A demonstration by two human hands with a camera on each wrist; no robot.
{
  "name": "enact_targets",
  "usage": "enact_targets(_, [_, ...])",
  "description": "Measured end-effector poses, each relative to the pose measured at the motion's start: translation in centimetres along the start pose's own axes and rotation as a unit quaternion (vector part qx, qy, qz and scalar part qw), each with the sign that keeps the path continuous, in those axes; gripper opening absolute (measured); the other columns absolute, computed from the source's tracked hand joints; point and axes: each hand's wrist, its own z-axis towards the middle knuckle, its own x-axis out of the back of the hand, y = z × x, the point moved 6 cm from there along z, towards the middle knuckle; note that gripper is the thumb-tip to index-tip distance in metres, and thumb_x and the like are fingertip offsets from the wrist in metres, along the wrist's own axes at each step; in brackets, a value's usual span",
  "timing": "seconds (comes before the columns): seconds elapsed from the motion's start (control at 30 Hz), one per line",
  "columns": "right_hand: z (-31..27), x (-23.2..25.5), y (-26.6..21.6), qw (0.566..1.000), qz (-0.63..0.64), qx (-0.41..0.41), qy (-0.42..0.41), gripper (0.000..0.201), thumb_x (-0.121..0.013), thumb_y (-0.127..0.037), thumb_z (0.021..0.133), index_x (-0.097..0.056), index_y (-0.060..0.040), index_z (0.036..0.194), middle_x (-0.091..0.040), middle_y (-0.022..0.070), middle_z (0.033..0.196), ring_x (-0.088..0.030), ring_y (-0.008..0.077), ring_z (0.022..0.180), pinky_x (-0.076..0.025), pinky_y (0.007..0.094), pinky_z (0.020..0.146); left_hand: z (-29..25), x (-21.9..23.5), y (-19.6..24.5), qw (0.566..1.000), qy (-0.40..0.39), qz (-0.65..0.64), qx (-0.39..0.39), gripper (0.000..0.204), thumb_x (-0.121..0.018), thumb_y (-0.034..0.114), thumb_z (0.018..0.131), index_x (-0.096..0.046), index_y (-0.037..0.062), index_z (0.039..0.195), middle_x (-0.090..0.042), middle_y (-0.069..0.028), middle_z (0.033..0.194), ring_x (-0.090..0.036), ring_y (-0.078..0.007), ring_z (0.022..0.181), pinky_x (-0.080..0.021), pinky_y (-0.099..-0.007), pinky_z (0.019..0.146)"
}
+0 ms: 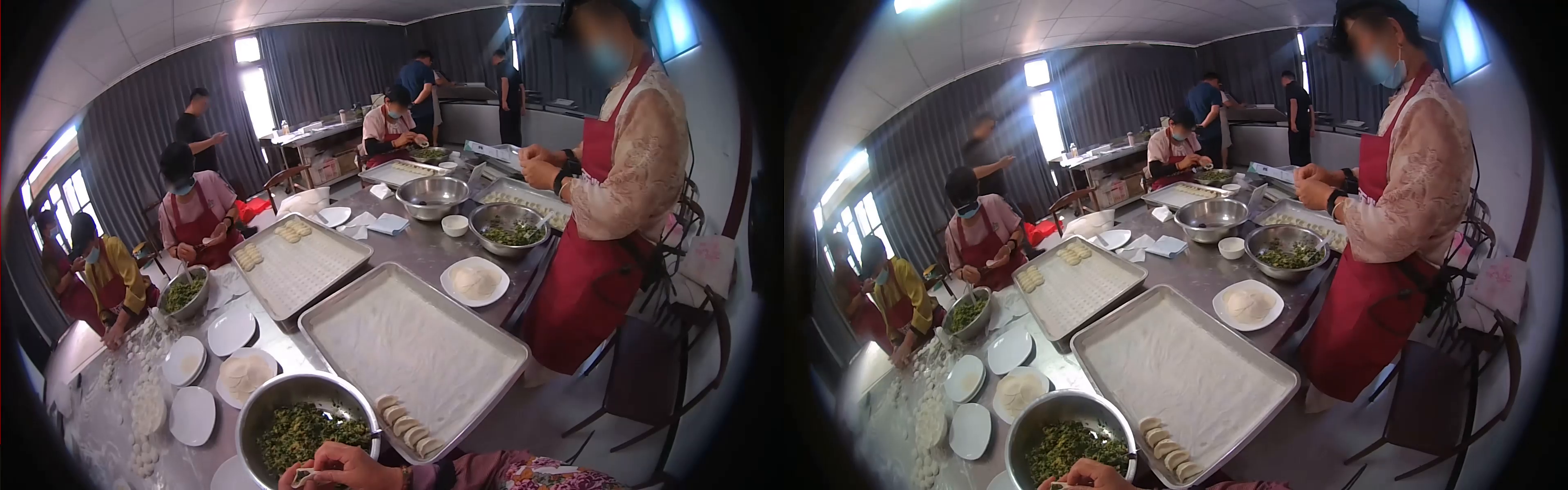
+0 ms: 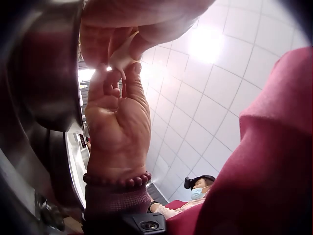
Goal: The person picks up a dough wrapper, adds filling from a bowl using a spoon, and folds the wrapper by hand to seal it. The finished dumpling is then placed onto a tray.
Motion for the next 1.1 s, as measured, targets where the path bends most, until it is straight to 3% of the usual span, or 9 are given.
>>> enact_targets(0.07, [-0.2, 0.1, 0.7, 0.999, 0.008, -0.038, -0.016, 0.011, -0.071, -0.012, 0.077, -0.064, -0.0043, 0.081, -0.062, 0.0095, 0.092, -0.058, 0.0207, 0.088, -0.046, 0.0326, 0.077, 0.0, 0.2, 0.0, 1.0, 0.011, 0.018, -0.013, 0.028, -0.055, 0.01, 0.094, -0.051, -0.0005, 0.119, -0.059, -0.0095, 0.108, -0.06, -0.0156, 0.089, -0.051, -0.025, 0.075])
enact_targets(0.13, [-0.1, -0.2, 1.2, 0.997, -0.017, 0.049, -0.065, 0.01, -0.066, -0.006, 0.084, -0.061, -0.001, 0.091, -0.058, 0.005, 0.095, -0.056, 0.0134, 0.09, -0.044, 0.0246, 0.078, -0.2, -0.2, 0.5, 1.0, -0.002, 0.026, 0.004, 0.027, -0.054, 0.009, 0.094, -0.051, -0.0002, 0.119, -0.06, -0.0107, 0.109, -0.061, -0.0164, 0.089, -0.052, -0.0262, 0.076])
enact_targets(0.27, [-0.1, 0.4, 0.5, 0.996, -0.027, 0.063, -0.055, 0.009, -0.069, -0.001, 0.08, -0.062, -0.0002, 0.086, -0.061, 0.007, 0.092, -0.059, 0.0147, 0.086, -0.048, 0.0262, 0.075, 0.3, 0.2, -1.0, 0.999, -0.028, 0.01, 0.03, 0.041, -0.054, 0.005, 0.092, -0.043, 0.0011, 0.132, -0.057, -0.0113, 0.115, -0.061, -0.0183, 0.093, -0.053, -0.0261, 0.075])
enact_targets(0.3, [-0.1, 0.4, 0.3, 0.998, 0.013, 0.038, -0.047, 0.009, -0.068, 0.001, 0.079, -0.062, -0.0008, 0.086, -0.059, 0.0071, 0.089, -0.058, 0.0155, 0.083, -0.048, 0.0265, 0.073, 0.7, 1.0, -1.8, 0.999, 0.02, -0.026, 0.026, 0.047, -0.058, -0.004, 0.083, -0.045, -0.0009, 0.128, -0.063, -0.0168, 0.106, -0.063, -0.0176, 0.086, -0.053, -0.0265, 0.074])
enact_targets(0.37, [-0.1, 0.3, -0.3, 0.997, -0.009, 0.06, -0.041, 0.009, -0.068, 0.004, 0.077, -0.063, 0.0002, 0.083, -0.061, 0.0094, 0.09, -0.06, 0.0166, 0.083, -0.049, 0.0259, 0.072, 0.6, 1.2, -1.9, 0.998, 0.006, -0.054, 0.03, 0.045, -0.057, -0.004, 0.084, -0.046, -0.0014, 0.128, -0.065, -0.0146, 0.098, -0.064, -0.0152, 0.075, -0.053, -0.0259, 0.066])
enact_targets(0.7, [0.3, 0.1, -1.4, 0.991, -0.092, 0.084, -0.052, 0.014, -0.073, 0.0, 0.074, -0.066, -0.0016, 0.086, -0.062, 0.0084, 0.086, -0.061, 0.0158, 0.077, -0.049, 0.0258, 0.066, 0.8, 1.3, -2.2, 0.992, -0.04, -0.12, -0.002, 0.032, -0.052, -0.002, 0.09, -0.05, -0.0015, 0.122, -0.059, -0.0172, 0.119, -0.062, -0.0166, 0.096, -0.051, -0.026, 0.083])
enact_targets(0.8, [0.1, 0.0, -0.8, 1.0, -0.017, 0.008, 0.002, 0.016, -0.074, -0.001, 0.074, -0.066, -0.0018, 0.088, -0.061, 0.0081, 0.087, -0.06, 0.0156, 0.076, -0.049, 0.0252, 0.064, 0.7, 1.6, -2.0, 0.991, -0.043, -0.13, -0.004, 0.034, -0.052, -0.001, 0.092, -0.05, 0.0014, 0.125, -0.059, -0.012, 0.121, -0.058, -0.0151, 0.105, -0.049, -0.0255, 0.084])
enact_targets(0.97, [0.1, -0.7, -2.9, 0.97, -0.184, 0.149, -0.048, 0.016, -0.074, -0.001, 0.073, -0.065, -0.0009, 0.086, -0.059, 0.0096, 0.087, -0.059, 0.0163, 0.071, -0.048, 0.0253, 0.061, 0.6, 1.3, -1.7, 0.996, -0.055, -0.052, -0.045, 0.036, -0.053, -0.003, 0.09, -0.05, 0.0005, 0.126, -0.06, -0.0114, 0.12, -0.057, -0.0157, 0.107, -0.047, -0.0264, 0.089])
enact_targets(1.1, [-0.1, -0.6, -3.0, 0.972, -0.183, 0.142, -0.046, 0.014, -0.073, 0.0, 0.074, -0.064, -0.0005, 0.084, -0.059, 0.0101, 0.086, -0.059, 0.0167, 0.071, -0.048, 0.0257, 0.06, 0.4, 1.3, -1.4, 0.996, -0.06, -0.001, -0.061, 0.035, -0.055, -0.003, 0.089, -0.053, 0.0002, 0.123, -0.061, -0.0105, 0.117, -0.058, -0.0144, 0.105, -0.047, -0.0262, 0.089])
